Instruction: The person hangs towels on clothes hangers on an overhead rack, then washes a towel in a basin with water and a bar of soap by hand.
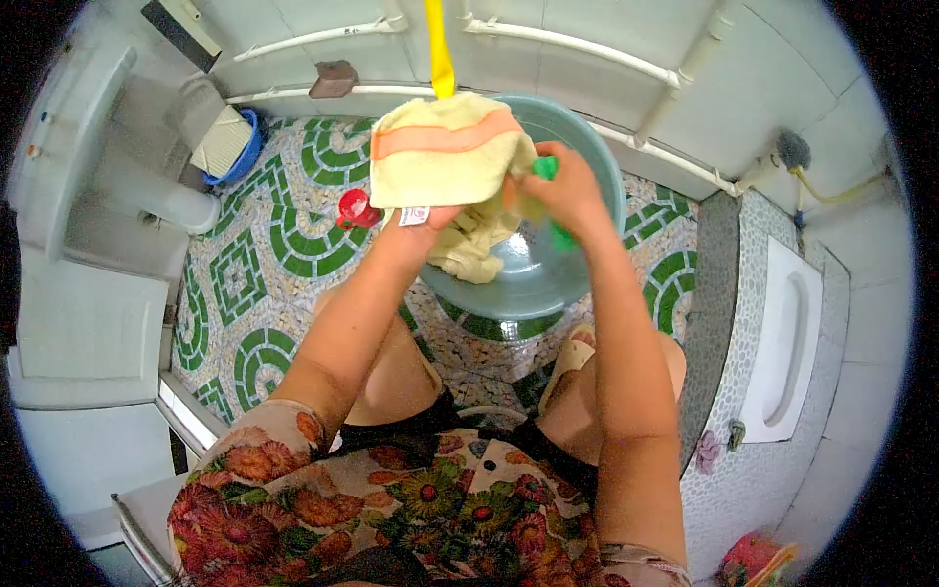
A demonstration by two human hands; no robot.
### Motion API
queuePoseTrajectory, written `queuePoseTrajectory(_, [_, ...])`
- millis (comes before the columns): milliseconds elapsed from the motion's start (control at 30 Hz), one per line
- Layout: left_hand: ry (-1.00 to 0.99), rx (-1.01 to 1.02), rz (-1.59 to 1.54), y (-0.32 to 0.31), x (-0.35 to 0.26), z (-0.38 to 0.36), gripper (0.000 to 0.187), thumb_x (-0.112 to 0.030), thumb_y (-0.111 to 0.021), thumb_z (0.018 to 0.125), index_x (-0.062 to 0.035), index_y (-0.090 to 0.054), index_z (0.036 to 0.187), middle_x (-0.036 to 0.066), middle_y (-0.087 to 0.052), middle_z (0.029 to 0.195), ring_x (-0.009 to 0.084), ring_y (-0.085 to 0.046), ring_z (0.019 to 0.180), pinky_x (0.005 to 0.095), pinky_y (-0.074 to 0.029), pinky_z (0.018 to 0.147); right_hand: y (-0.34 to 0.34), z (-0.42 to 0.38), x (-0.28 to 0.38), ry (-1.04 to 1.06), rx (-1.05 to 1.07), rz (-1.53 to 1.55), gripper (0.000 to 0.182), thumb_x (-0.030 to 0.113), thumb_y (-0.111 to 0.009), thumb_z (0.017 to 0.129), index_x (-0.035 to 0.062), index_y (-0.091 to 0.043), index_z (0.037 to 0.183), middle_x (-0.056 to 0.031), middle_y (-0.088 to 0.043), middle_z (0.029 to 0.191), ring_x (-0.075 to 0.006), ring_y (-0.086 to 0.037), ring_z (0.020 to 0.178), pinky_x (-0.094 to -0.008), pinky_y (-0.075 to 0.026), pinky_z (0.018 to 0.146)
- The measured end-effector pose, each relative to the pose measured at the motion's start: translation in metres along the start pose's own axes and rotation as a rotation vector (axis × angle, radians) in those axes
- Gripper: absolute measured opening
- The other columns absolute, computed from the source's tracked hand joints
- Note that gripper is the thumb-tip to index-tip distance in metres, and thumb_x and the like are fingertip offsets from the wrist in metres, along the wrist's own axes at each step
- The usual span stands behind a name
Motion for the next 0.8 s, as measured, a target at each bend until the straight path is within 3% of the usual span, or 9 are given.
queuePoseTrajectory(167, [-0.043,-0.076,0.591,-0.013,-0.016,-0.002,0.032,-0.017,-0.057,0.088,-0.0035,-0.051,0.116,0.012,-0.059,0.108,0.0234,-0.061,0.096,0.0366,-0.054,0.083,-0.016,-0.004,0.008,-0.155,0.016,0.232,0.033,0.02,-0.066,0.069,0.0019,-0.061,0.097,-0.011,-0.063,0.082,-0.0195,-0.059,0.075,-0.0312,-0.047,0.071])
queuePoseTrajectory(233, [-0.121,-0.075,0.62,0.0,-0.012,0.005,0.034,-0.041,-0.05,0.089,-0.0093,-0.061,0.097,0.005,-0.063,0.087,0.0163,-0.06,0.08,0.0282,-0.05,0.066,-0.008,-0.003,0.018,-0.168,0.028,0.269,0.021,0.016,-0.065,0.071,0.0026,-0.061,0.088,-0.0052,-0.061,0.079,-0.0135,-0.056,0.072,-0.028,-0.046,0.067])
queuePoseTrajectory(267, [-0.2,-0.011,0.882,0.0,-0.014,0.012,0.033,-0.04,-0.048,0.089,-0.0099,-0.061,0.096,0.005,-0.062,0.086,0.0164,-0.06,0.079,0.0281,-0.051,0.066,-0.006,-0.007,0.025,-0.175,0.061,0.324,0.017,0.014,-0.064,0.074,0.0039,-0.06,0.086,-0.0039,-0.061,0.084,-0.0123,-0.055,0.075,-0.0271,-0.046,0.067])
queuePoseTrajectory(300, [-0.125,0.007,0.742,0.008,-0.002,0.01,0.032,-0.039,-0.046,0.09,-0.0111,-0.059,0.097,0.004,-0.061,0.088,0.0164,-0.059,0.081,0.029,-0.051,0.068,-0.007,-0.009,0.03,-0.182,0.095,0.378,0.013,0.013,-0.063,0.076,0.0051,-0.059,0.085,-0.0025,-0.061,0.089,-0.011,-0.055,0.078,-0.0263,-0.046,0.067])
queuePoseTrajectory(367, [0.024,0.01,0.46,0.024,0.022,0.007,0.028,-0.036,-0.041,0.092,-0.0135,-0.056,0.101,0.003,-0.058,0.093,0.0164,-0.058,0.084,0.0307,-0.05,0.074,-0.016,-0.016,0.058,0.162,0.148,0.354,0.009,0.011,-0.061,0.077,0.0051,-0.059,0.084,-0.0055,-0.059,0.109,-0.0118,-0.054,0.094,-0.0291,-0.046,0.081])
queuePoseTrajectory(433, [0.139,-0.098,-0.202,0.014,0.048,-0.007,0.026,-0.032,-0.038,0.094,-0.0144,-0.053,0.105,0.003,-0.056,0.098,0.0158,-0.057,0.089,0.0314,-0.049,0.079,-0.038,-0.032,0.084,0.211,0.323,0.387,0.01,0.01,-0.062,0.077,0.0056,-0.059,0.085,-0.0055,-0.058,0.109,-0.0138,-0.053,0.1,-0.0314,-0.042,0.09])
queuePoseTrajectory(533, [-0.029,0.2,-0.084,-0.001,0.041,-0.021,0.025,-0.025,-0.036,0.095,-0.0143,-0.046,0.115,0.001,-0.05,0.108,0.0127,-0.051,0.103,0.029,-0.045,0.09,-0.059,-0.053,0.109,0.482,0.435,0.314,0.015,0.004,-0.061,0.074,0.0053,-0.06,0.089,-0.0069,-0.057,0.11,-0.0207,-0.053,0.104,-0.0316,-0.04,0.093])
queuePoseTrajectory(667, [0.131,0.004,-0.26,-0.024,0.018,-0.024,0.03,-0.028,-0.037,0.096,-0.0142,-0.043,0.121,0.001,-0.049,0.114,0.0126,-0.05,0.108,0.0278,-0.043,0.093,-0.027,-0.047,0.121,0.579,0.074,0.315,0.019,0.001,-0.058,0.075,0.0043,-0.059,0.094,-0.0073,-0.057,0.109,-0.0195,-0.054,0.1,-0.0313,-0.041,0.09])
queuePoseTrajectory(800, [0.111,-0.028,-0.123,-0.013,0.027,-0.014,0.04,-0.029,-0.046,0.094,-0.0162,-0.036,0.131,0.002,-0.046,0.126,0.0135,-0.046,0.117,0.0303,-0.043,0.096,-0.002,-0.031,0.097,0.42,-0.266,0.175,0.024,0.009,-0.065,0.072,0.0058,-0.059,0.095,-0.0107,-0.056,0.107,-0.0266,-0.055,0.099,-0.0362,-0.044,0.086])
Point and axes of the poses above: each hand's wrist, its own z-axis towards the middle knuckle, its own y-axis out of the back of the hand, x = y × z, the point moved 7 cm from there along z, towards the middle knuckle
